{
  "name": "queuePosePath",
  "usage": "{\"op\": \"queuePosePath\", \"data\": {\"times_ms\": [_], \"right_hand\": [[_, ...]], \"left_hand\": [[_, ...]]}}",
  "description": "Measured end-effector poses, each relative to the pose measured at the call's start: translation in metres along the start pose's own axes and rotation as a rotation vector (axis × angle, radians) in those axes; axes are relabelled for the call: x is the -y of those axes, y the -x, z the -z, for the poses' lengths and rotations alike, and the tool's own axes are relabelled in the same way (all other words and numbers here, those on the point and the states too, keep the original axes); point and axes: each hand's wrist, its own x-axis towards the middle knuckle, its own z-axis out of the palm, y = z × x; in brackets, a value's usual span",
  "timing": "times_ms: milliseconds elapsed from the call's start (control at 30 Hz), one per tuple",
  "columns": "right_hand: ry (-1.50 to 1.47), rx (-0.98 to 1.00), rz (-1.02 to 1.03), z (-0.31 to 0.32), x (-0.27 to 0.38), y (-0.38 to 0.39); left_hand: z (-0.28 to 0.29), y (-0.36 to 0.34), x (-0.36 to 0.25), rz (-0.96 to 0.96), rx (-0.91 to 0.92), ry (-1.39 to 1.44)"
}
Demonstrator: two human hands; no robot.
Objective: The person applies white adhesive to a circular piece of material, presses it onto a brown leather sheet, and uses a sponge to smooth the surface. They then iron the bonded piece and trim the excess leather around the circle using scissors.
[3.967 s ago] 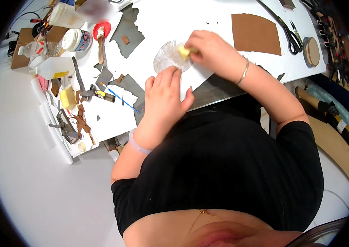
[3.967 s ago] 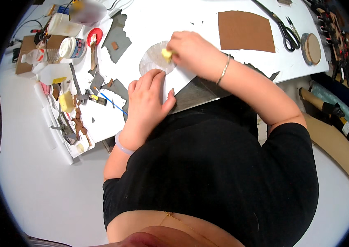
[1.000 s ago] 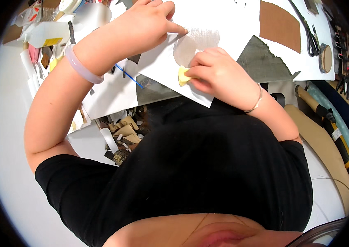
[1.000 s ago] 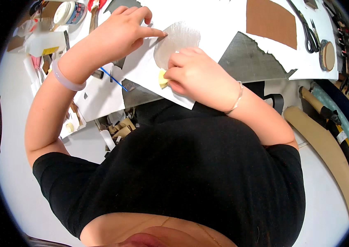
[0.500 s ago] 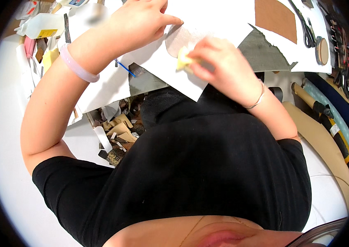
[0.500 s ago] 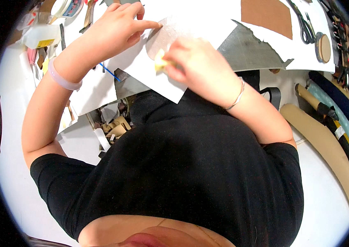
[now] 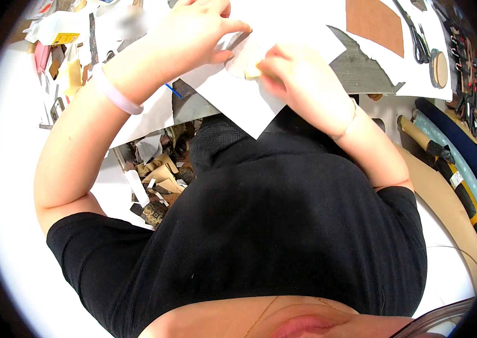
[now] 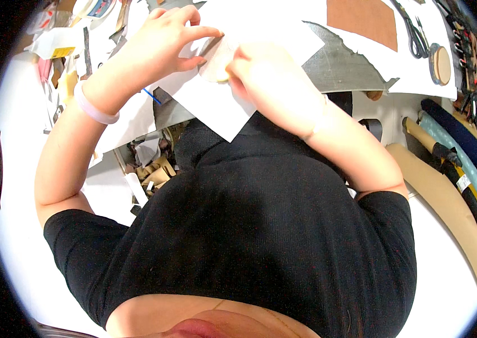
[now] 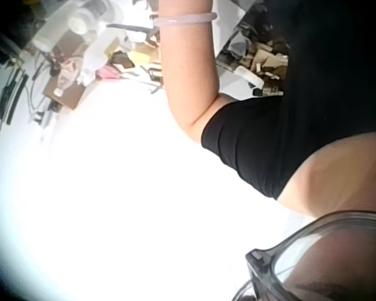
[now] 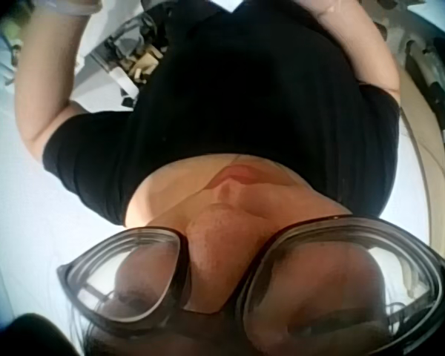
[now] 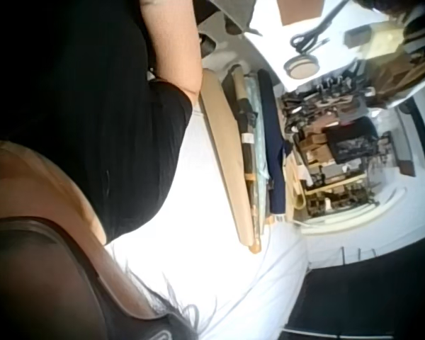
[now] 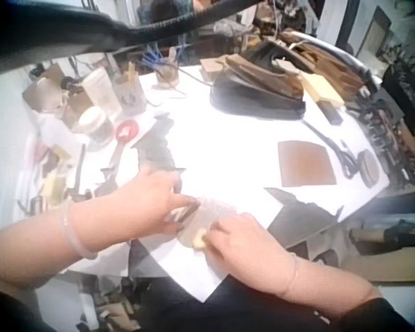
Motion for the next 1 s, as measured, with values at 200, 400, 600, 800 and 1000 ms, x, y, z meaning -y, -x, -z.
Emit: {"op": "queuePosePath", "data": {"times_ms": [200,400,600,800,1000], "right_hand": [[-0.029,-0.089,-0.087,0.014,-0.015,-0.012],[-0.056,-0.051,-0.033,-0.005,0.006,0.009],[-0.012,-0.125,-0.125,0.026,-0.02,-0.003],[0.048,-0.022,-0.04,0.009,-0.001,0.015],[-0.032,-0.086,-0.098,0.029,-0.009,0.009]], "left_hand": [[-0.004,-0.002,-0.003,0.002,-0.045,0.071],[-0.024,0.003,-0.003,-0.005,-0.155,-0.042],[-0.002,0.002,-0.01,0.021,-0.049,0.038],[-0.024,0.004,-0.011,0.049,-0.129,-0.051],[-0.022,0.005,-0.011,0.013,-0.162,-0.053]]}}
